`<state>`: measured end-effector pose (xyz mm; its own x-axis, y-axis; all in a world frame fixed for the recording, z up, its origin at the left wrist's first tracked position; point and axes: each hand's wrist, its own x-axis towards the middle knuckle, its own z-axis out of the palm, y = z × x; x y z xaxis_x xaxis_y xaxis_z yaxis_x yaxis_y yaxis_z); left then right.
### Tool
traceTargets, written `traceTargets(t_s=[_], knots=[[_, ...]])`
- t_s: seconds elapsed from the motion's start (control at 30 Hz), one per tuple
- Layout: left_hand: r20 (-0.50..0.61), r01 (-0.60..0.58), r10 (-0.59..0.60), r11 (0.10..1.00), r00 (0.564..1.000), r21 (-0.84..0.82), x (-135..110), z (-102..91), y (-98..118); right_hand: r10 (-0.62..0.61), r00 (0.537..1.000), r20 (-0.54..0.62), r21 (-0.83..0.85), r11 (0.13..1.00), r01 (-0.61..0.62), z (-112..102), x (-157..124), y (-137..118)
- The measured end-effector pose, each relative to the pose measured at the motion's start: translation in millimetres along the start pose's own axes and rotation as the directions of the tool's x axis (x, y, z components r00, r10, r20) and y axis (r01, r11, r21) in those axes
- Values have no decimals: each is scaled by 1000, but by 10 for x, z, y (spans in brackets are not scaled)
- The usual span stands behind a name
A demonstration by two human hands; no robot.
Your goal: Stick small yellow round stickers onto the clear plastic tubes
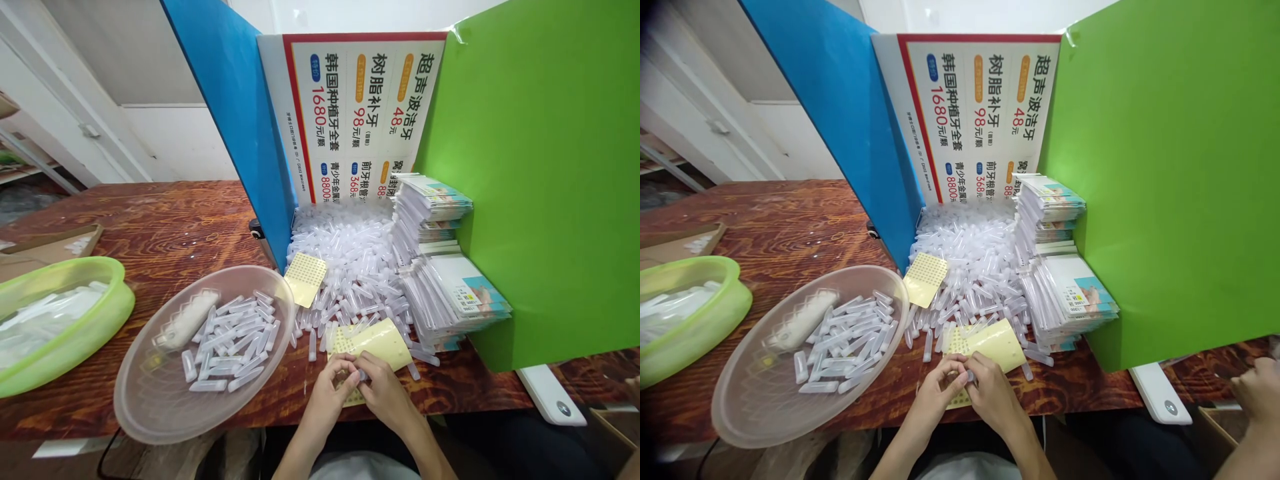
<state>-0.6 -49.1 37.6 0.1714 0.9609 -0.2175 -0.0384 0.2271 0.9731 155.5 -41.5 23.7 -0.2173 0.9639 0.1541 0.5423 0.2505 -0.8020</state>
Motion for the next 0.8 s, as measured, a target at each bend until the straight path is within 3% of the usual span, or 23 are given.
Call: traceTargets(t_s=[0.17, 0.33, 0.43, 0.63, 0.8], knots=[[-15, -20, 20, 999, 1000, 41, 37, -5, -65, 29, 999, -45, -33, 999, -31, -14, -25, 31], [-120, -127, 142, 984, 983, 121, 71, -22, -151, -2, 1000, -9, -10, 1000, 2, 2, -10, 4], [-107, -147, 165, 977, 980, 156, 54, -15, -137, -4, 1000, 6, 0, 1000, 4, 10, -18, -6], [-77, -149, 163, 974, 984, 168, 22, -19, -84, -7, 991, -132, -38, 999, 2, 63, -69, 40], [-127, -160, 192, 961, 973, 226, 18, -44, -77, -54, 989, -136, 0, 999, 54, 34, 4, -8]])
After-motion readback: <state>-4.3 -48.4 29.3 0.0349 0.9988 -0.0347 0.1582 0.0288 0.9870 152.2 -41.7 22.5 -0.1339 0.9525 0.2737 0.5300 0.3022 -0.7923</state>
